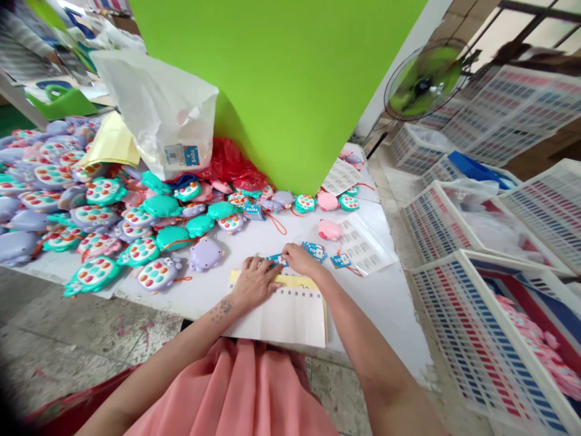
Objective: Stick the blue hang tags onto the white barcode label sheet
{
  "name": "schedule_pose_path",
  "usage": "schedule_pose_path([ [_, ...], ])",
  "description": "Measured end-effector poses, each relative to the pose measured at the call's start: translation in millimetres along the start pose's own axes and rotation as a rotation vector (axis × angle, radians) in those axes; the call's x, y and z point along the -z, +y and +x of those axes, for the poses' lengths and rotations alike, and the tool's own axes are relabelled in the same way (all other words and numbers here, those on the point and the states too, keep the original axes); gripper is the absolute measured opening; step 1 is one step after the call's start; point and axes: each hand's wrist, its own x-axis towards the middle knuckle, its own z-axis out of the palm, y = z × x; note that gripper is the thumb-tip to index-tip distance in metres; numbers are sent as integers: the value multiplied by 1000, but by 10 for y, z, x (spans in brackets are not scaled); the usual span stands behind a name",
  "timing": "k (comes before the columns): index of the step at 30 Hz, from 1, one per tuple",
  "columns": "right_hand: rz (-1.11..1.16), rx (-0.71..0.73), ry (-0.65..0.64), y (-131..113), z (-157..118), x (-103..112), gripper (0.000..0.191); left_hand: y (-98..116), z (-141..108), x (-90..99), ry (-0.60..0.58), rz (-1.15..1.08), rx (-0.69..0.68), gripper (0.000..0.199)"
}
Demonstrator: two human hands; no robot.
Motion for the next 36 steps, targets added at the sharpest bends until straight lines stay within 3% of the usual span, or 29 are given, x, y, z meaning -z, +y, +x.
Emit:
schedule_pose_path([
  [6,-11,9,85,27,-51,-79,2,12,10,-23,13,-9,13,51],
  [11,24,12,246,102,-136,-168,44,5,0,-33,27,-39,18,47],
  [13,3,17,265,119,-152,-206,50,-4,-11,-36,43,-64,17,43],
  [18,-136,-60,259,61,-109,-284,30,-59,-35,-59,80,-184,42,30],
  [22,-197,-132,248,27,-66,-268,29,-134,-53,-72,152,-385,106,28],
  [26,-144,-54,201,46,-94,-196,31,-210,-63,-64,371,-670,349,30],
  [28,-121,17,180,52,-122,-168,30,-235,-61,-57,427,-784,455,31],
  [32,-97,71,196,39,-151,-135,24,-245,-50,-45,438,-860,482,32],
  [36,-54,13,195,4,-147,-103,19,-244,-44,-54,439,-850,485,32],
])
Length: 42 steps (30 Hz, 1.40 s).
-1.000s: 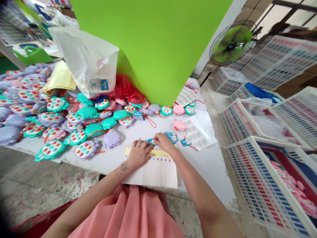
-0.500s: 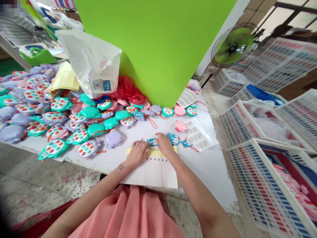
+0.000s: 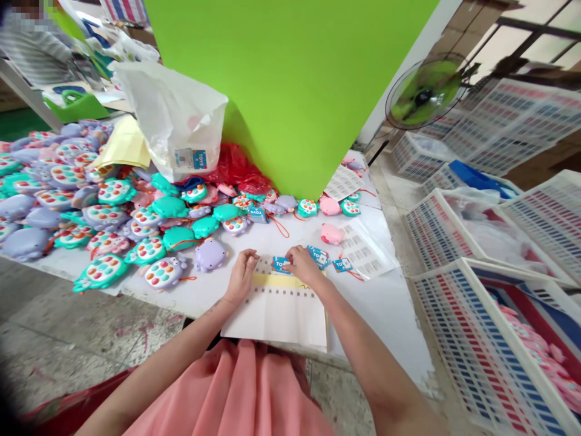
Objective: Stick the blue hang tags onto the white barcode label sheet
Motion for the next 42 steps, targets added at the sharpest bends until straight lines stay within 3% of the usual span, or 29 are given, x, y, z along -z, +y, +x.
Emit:
schedule_pose_path([
  [5,276,-163,-102,-35,-3,37,14,-57,2,-10,-12,20,-7,32],
  [17,490,-257,-95,-10,1,138,13,-63,2,-9,-27,38,-3,29],
  [21,607,-313,-63,126,-3,216,18,-66,1,-3,-38,32,7,29],
  [29,454,-408,136,707,-47,445,16,-28,15,4,-20,-15,37,28],
  [32,253,-408,168,770,-81,545,20,-5,20,13,-12,-53,42,29],
  [34,57,-328,224,674,-100,595,22,11,19,26,2,-92,44,30],
  [37,-75,-169,266,303,-129,568,17,12,15,47,44,-161,51,33],
  [42,115,8,36,-560,-220,157,12,-117,38,53,168,-347,72,42],
])
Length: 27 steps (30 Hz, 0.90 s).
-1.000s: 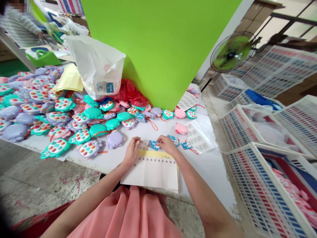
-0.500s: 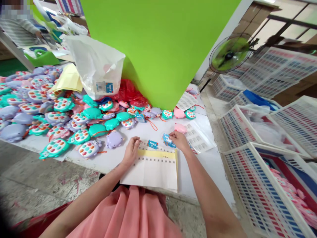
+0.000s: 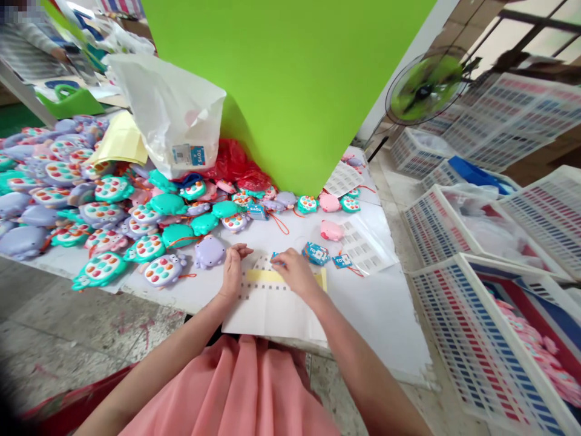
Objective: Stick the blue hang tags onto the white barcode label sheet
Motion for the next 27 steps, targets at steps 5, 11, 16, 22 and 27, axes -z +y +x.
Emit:
schedule_pose_path([
  [5,-25,-27,-80,-401,-111,-516,23,-136,71,22,81,-208,61,45],
  [11,-237,-8,-54,-518,-92,-747,33,-119,92,22,102,-267,92,49],
  [16,-315,46,-9,-566,-81,-801,25,-121,79,18,98,-229,91,48],
  [22,-200,-8,60,-598,-35,-849,18,-100,65,3,92,-274,75,46],
  [27,250,-147,172,-424,77,-789,10,-27,50,38,157,-255,22,46],
])
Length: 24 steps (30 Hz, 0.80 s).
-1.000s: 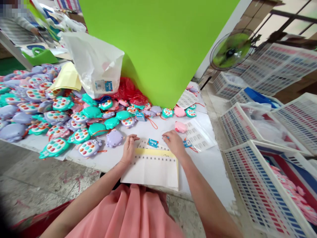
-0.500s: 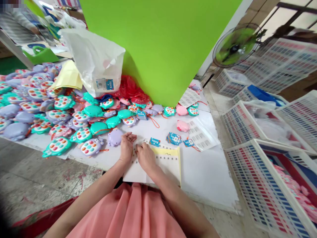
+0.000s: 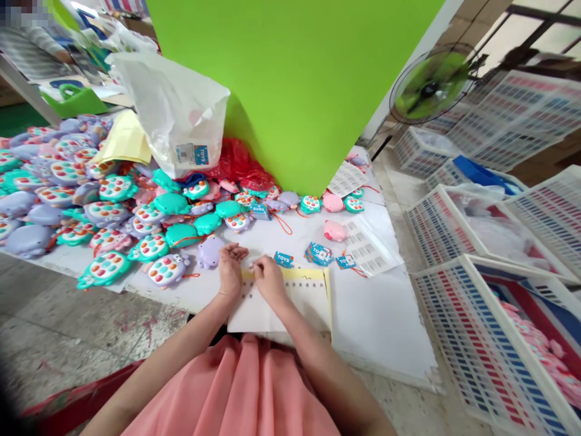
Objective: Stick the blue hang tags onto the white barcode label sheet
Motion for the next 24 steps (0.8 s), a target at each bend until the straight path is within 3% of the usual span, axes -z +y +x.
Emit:
schedule_pose_path([
  [2,150,-96,30,112,71,129,10,65,-28,18,19,80,-79,42],
  [4,207,-166,64,240,137,301,13,139,-74,23,-51,224,-202,40],
  [8,173,-207,113,470,249,626,21,223,-175,-60,-560,640,-474,40],
  [10,158,-208,119,539,294,725,21,201,-205,-131,-752,871,-563,33],
  [13,131,-195,109,563,341,795,20,113,-224,-205,-742,1157,-604,28],
  [17,73,-154,59,489,361,829,17,37,-233,-217,-671,1310,-595,38],
  [24,33,-159,12,467,371,861,14,136,-262,-200,-914,1243,-649,35],
])
